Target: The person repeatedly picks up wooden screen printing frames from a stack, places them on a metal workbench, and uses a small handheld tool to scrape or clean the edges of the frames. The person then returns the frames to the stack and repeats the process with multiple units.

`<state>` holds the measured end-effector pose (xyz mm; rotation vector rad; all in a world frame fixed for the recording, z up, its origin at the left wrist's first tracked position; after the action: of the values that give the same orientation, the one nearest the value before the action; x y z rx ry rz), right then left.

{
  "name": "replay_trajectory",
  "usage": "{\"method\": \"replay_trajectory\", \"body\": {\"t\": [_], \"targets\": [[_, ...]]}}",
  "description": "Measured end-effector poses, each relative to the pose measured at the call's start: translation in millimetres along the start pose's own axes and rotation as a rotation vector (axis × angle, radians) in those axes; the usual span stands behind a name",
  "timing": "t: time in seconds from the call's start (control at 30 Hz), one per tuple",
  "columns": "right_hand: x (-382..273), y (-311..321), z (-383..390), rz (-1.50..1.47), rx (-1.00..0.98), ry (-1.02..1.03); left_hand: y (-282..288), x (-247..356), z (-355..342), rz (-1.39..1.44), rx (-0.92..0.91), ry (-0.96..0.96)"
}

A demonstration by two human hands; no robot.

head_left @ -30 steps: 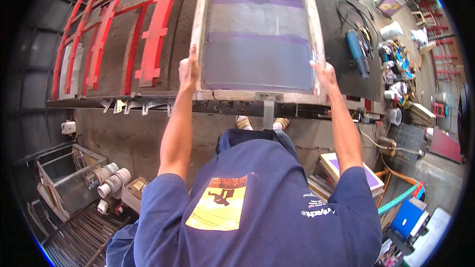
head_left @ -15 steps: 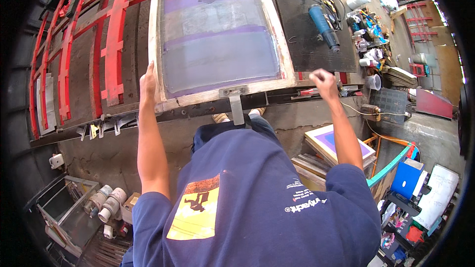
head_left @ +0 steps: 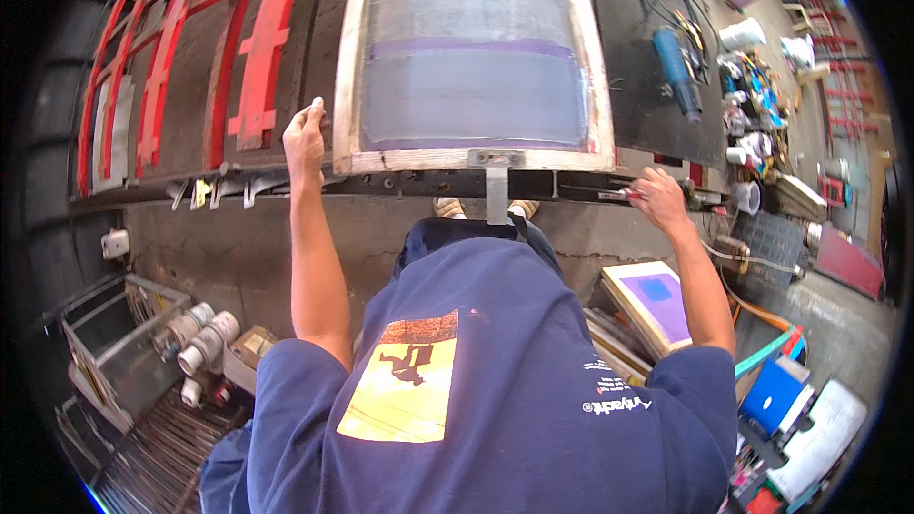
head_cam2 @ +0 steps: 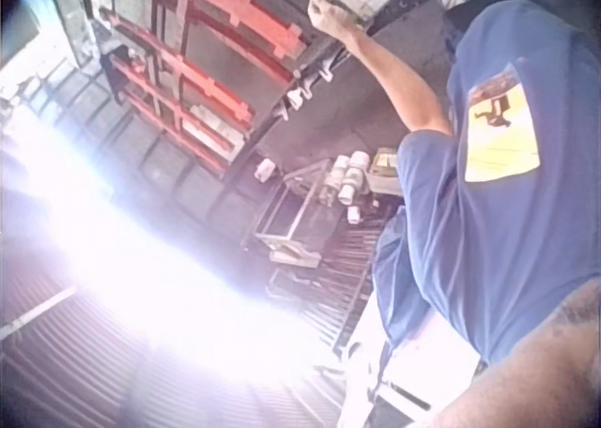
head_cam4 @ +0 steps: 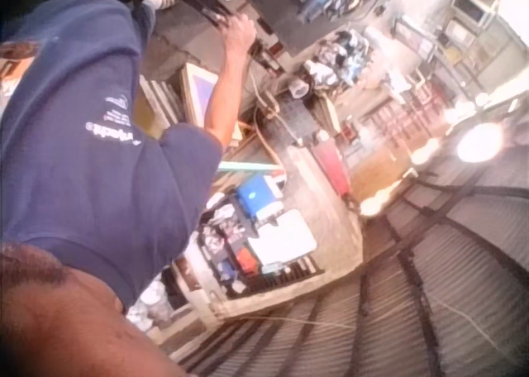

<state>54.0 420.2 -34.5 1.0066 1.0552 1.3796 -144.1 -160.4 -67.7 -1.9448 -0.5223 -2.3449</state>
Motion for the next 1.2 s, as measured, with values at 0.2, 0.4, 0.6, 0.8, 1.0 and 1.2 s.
{"method": "replay_trajectory", "body": {"t": [0.2, 0.4, 0.6, 0.8, 1.0, 1.2], "targets": [[50, 15, 64, -0.619, -0.089, -0.251, 13, 25, 38, -0.052, 0.175, -0.207], [-13, 105, 55, -0.869, -0.178, -0.189, -55, 121, 131, -0.364, -0.601, -0.697], [-96, 155, -21, -0.714, -0.081, 0.081, -151, 144, 144, -0.689, -1.294, -0.745], [-146, 219, -51, -0.781, 0.237, 0.099, -160, 136, 113, -0.494, -1.243, -0.936], [-200, 227, -75, -0.988, 0.451, 0.287, -167, 117, 102, -0.384, -1.264, -0.792], [-204, 215, -81, -0.786, 0.405, 0.257, -162, 94, 96, -0.4, -1.341, -0.658]]}}
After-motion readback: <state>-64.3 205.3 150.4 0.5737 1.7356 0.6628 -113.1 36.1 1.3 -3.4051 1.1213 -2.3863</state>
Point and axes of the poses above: each hand's wrist, its own z-axis away from the middle knuckle, its own y-axis out of the back of the hand, x = y × z, the point moved 3 cm from there along -z, towards the middle knuckle, and after that the axes turned 6 degrees about -y, right-handed, at the moved point
